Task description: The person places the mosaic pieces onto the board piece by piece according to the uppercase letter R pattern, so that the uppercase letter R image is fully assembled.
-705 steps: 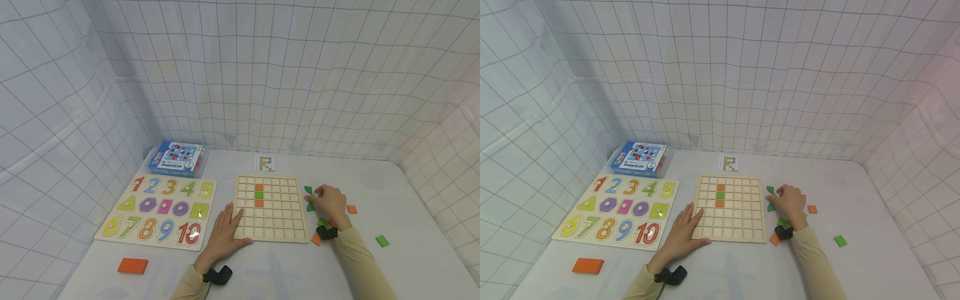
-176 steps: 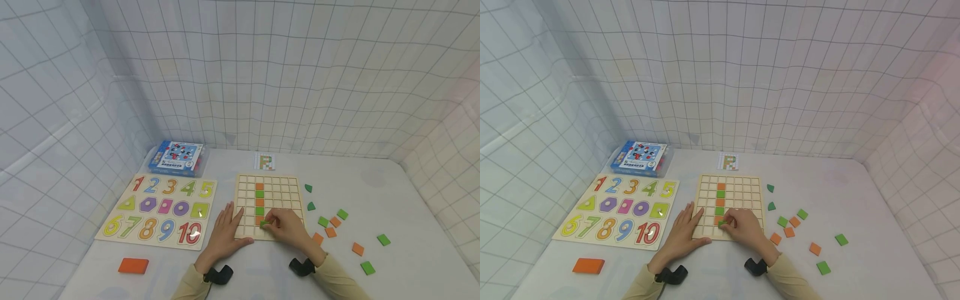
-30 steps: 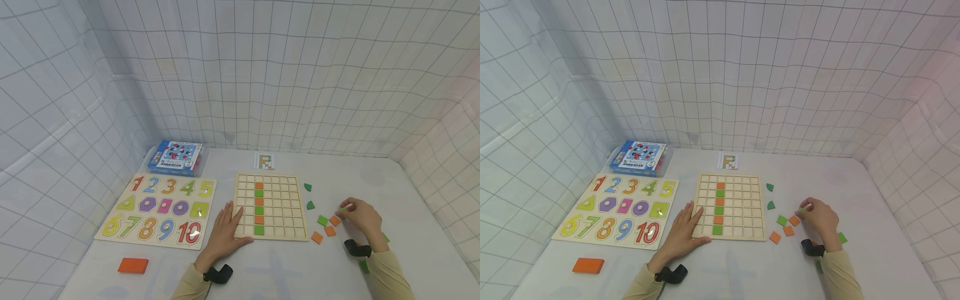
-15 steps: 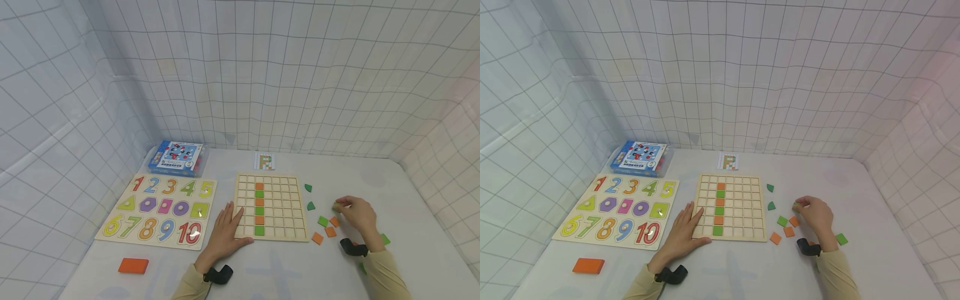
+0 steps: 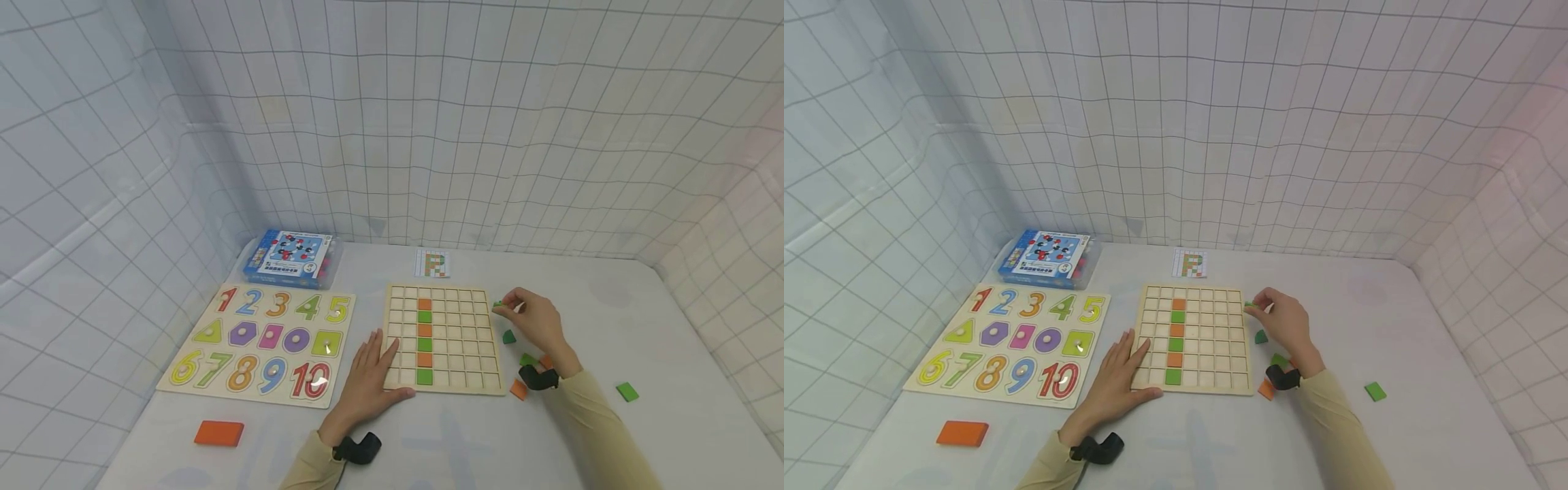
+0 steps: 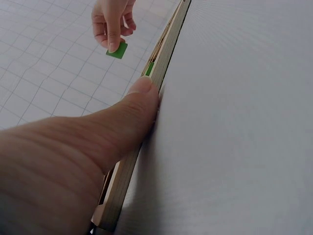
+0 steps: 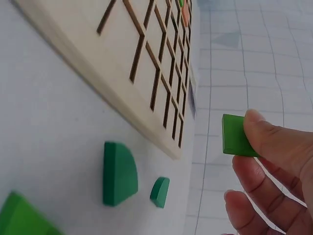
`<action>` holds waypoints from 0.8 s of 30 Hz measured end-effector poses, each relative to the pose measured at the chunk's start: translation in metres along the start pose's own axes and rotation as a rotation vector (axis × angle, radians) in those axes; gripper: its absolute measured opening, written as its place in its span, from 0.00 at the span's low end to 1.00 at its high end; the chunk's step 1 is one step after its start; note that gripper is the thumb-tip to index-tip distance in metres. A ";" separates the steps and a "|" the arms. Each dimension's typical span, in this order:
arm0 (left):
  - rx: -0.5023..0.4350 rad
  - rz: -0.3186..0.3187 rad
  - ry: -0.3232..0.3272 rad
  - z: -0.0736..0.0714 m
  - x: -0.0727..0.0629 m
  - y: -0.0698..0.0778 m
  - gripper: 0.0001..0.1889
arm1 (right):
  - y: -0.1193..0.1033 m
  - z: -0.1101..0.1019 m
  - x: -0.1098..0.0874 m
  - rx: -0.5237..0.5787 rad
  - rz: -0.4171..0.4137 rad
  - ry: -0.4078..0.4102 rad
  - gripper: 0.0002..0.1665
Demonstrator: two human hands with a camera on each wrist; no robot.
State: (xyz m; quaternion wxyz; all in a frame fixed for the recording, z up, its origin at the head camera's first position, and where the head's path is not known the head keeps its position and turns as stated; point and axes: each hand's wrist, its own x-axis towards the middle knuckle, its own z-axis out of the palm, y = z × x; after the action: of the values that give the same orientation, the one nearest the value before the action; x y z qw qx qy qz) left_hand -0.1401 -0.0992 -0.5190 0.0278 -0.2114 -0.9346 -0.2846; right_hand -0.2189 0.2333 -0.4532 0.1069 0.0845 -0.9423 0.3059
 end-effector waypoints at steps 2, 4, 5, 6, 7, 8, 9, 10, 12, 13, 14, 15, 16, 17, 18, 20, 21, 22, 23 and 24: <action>-0.001 0.001 0.001 0.000 0.000 0.000 0.49 | -0.005 0.006 0.008 0.015 -0.019 -0.015 0.13; -0.004 0.000 0.001 0.000 0.000 0.000 0.49 | -0.010 0.013 0.016 0.025 -0.030 -0.031 0.13; -0.005 0.001 0.002 0.000 0.000 0.000 0.49 | -0.013 0.016 0.020 0.025 -0.038 -0.036 0.13; -0.009 0.001 0.003 -0.001 0.000 0.001 0.49 | -0.016 0.020 0.023 0.026 -0.046 -0.040 0.13; -0.011 0.001 0.005 -0.001 0.000 0.001 0.49 | -0.019 0.023 0.027 0.026 -0.058 -0.043 0.12; -0.013 -0.001 0.005 -0.001 0.000 0.001 0.49 | -0.023 0.026 0.030 0.025 -0.072 -0.049 0.12; -0.015 -0.001 0.006 -0.001 0.000 0.002 0.49 | -0.026 0.029 0.033 0.028 -0.078 -0.058 0.11; -0.017 -0.001 0.006 -0.001 0.000 0.002 0.49 | -0.030 0.032 0.035 0.030 -0.085 -0.067 0.11; -0.018 0.000 0.006 0.000 0.000 0.002 0.49 | -0.035 0.038 0.040 0.030 -0.094 -0.088 0.10; -0.019 0.001 0.006 0.000 0.001 0.002 0.49 | -0.038 0.042 0.042 0.027 -0.098 -0.101 0.09; -0.020 0.003 0.005 0.000 0.001 0.002 0.49 | -0.040 0.045 0.044 0.022 -0.098 -0.114 0.09; -0.018 0.005 0.005 0.000 0.001 0.002 0.49 | -0.041 0.047 0.045 0.017 -0.099 -0.125 0.09; -0.018 0.006 0.005 0.000 0.001 0.002 0.49 | -0.043 0.050 0.046 0.018 -0.098 -0.135 0.08; -0.016 0.006 0.005 0.000 0.001 0.002 0.49 | -0.044 0.053 0.047 0.017 -0.100 -0.147 0.08; -0.016 0.006 0.006 0.001 0.001 0.002 0.49 | -0.045 0.055 0.048 0.017 -0.102 -0.156 0.08; -0.015 0.005 0.005 0.000 0.001 0.002 0.49 | -0.047 0.060 0.049 0.015 -0.103 -0.172 0.08; -0.014 0.004 0.004 0.000 0.001 0.002 0.49 | -0.048 0.063 0.050 0.016 -0.104 -0.178 0.08; -0.014 0.003 0.004 0.000 0.001 0.002 0.49 | -0.049 0.065 0.051 0.017 -0.102 -0.184 0.07; -0.014 0.002 0.003 0.000 0.001 0.002 0.49 | -0.049 0.067 0.051 0.012 -0.104 -0.188 0.07; -0.013 0.001 0.002 -0.001 0.001 0.002 0.49 | -0.049 0.069 0.051 0.012 -0.103 -0.192 0.07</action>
State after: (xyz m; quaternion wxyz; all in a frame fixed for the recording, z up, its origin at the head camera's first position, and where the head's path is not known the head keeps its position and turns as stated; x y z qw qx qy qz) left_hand -0.1398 -0.0974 -0.5172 0.0274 -0.2119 -0.9327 -0.2907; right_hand -0.2676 0.1480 -0.4671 0.0313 0.1624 -0.9407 0.2960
